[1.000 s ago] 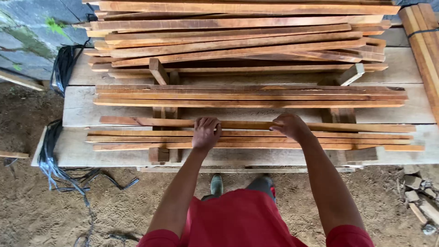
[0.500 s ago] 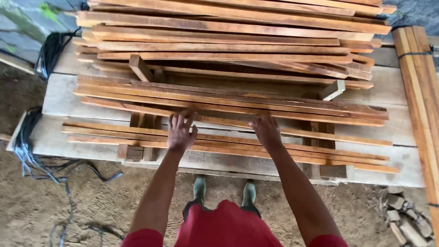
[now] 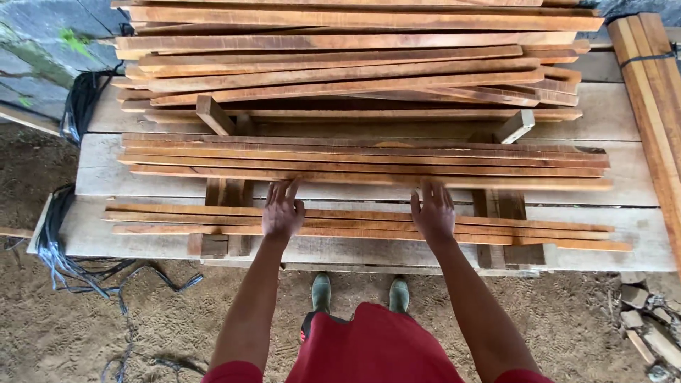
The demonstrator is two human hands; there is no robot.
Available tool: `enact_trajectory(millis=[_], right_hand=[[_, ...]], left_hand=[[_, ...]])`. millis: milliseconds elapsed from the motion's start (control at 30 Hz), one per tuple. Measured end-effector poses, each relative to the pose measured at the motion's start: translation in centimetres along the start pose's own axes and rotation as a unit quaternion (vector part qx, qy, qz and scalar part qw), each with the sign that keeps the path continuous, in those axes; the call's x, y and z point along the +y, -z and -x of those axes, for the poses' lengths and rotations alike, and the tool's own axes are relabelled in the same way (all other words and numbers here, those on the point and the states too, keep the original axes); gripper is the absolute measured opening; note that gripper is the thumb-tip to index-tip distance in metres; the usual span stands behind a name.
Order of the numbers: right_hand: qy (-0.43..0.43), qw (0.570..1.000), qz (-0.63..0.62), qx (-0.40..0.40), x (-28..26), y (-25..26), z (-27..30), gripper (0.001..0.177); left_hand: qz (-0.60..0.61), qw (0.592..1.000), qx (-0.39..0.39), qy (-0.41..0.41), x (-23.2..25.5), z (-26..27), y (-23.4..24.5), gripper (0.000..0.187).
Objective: Selecting individual thin wood strips from a large stack and organizing them onto a wooden sorting rack on a workbench.
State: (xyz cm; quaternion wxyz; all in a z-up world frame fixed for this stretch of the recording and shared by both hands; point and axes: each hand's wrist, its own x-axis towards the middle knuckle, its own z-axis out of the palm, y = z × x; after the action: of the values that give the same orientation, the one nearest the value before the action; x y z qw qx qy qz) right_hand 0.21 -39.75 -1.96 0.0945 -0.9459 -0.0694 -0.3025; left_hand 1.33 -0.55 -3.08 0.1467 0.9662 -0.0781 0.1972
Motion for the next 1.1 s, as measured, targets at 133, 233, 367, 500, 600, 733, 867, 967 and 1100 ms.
enact_trajectory(millis=[133, 233, 367, 500, 600, 733, 867, 967, 1100], right_hand=[[0.003, 1.0, 0.013, 0.019, -0.6, 1.3, -0.3, 0.042], [-0.031, 0.999, -0.006, -0.016, -0.7, 1.5, -0.3, 0.049], [-0.008, 0.999, -0.044, 0.002, 0.0, 1.2, -0.3, 0.049], [0.095, 0.989, -0.107, -0.028, 0.3, 1.2, 0.5, 0.039], [0.043, 0.944, -0.182, -0.27, -0.1, 3.1, 0.8, 0.049], [-0.079, 0.876, -0.061, -0.473, -1.0, 3.0, 0.7, 0.042], [0.012, 0.962, -0.095, -0.256, -1.0, 3.6, 0.6, 0.055], [0.06, 0.989, -0.08, -0.109, 1.0, 0.5, 1.9, 0.045], [0.073, 0.982, -0.139, -0.102, -0.5, 2.3, 0.3, 0.046]], left_hand=[[0.011, 1.0, -0.012, -0.005, 1.5, -0.8, 3.1, 0.064], [-0.008, 0.998, -0.06, 0.016, 1.0, -0.4, 2.6, 0.066], [-0.042, 0.996, -0.081, 0.016, 1.6, -0.6, 3.4, 0.066], [-0.016, 1.0, -0.002, -0.005, 1.8, -0.5, 3.7, 0.053], [0.01, 0.999, 0.037, -0.02, -1.3, 1.5, -1.2, 0.02], [0.054, 0.996, 0.021, -0.065, -0.8, 1.7, 0.6, 0.008], [0.085, 0.99, 0.0, -0.116, 0.1, 0.4, 3.2, 0.019], [0.08, 0.991, -0.004, -0.107, 0.6, 0.3, 2.9, 0.022], [0.071, 0.995, -0.007, -0.068, 0.2, 0.3, 1.9, 0.028]])
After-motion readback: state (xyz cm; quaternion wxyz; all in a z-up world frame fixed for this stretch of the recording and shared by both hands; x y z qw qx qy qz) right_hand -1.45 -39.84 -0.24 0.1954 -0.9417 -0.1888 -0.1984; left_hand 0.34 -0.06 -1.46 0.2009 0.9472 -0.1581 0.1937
